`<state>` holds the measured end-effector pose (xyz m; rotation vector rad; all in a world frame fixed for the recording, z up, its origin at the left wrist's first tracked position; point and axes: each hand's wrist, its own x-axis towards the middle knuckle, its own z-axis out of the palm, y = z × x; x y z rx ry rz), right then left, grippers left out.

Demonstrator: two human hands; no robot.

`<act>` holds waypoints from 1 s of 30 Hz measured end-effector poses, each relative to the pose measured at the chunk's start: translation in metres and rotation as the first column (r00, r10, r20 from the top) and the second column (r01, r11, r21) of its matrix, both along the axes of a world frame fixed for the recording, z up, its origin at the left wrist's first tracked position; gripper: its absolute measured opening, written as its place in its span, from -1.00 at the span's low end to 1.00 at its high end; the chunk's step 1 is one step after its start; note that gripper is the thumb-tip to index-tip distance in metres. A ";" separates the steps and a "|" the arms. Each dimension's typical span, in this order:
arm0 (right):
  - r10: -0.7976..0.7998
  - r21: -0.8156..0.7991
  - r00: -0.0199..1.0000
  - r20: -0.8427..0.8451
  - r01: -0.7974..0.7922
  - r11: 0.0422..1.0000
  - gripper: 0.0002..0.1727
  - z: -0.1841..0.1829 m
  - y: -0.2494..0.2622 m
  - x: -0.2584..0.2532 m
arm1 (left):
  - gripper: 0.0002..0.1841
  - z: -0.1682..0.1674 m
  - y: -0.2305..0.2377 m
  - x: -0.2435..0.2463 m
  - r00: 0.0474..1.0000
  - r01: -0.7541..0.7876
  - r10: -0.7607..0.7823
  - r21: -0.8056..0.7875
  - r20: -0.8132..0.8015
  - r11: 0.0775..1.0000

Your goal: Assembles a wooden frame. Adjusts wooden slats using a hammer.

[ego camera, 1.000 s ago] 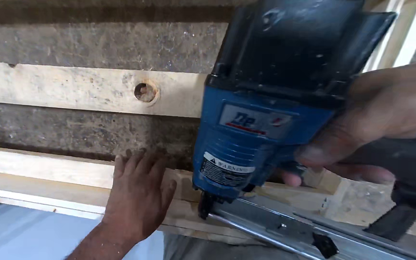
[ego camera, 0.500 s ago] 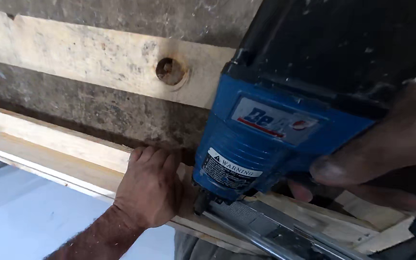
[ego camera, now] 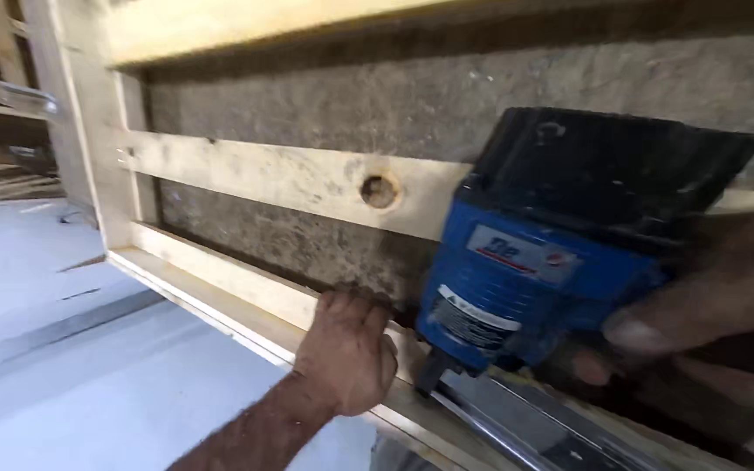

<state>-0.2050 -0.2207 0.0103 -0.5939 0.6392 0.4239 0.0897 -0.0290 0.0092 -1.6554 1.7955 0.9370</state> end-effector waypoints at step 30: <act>0.184 0.147 0.981 0.061 -0.191 0.971 -0.80 -0.007 -0.034 0.171 | -0.54 -0.012 0.001 0.185 0.985 0.123 -0.154 -0.318 -0.073 0.940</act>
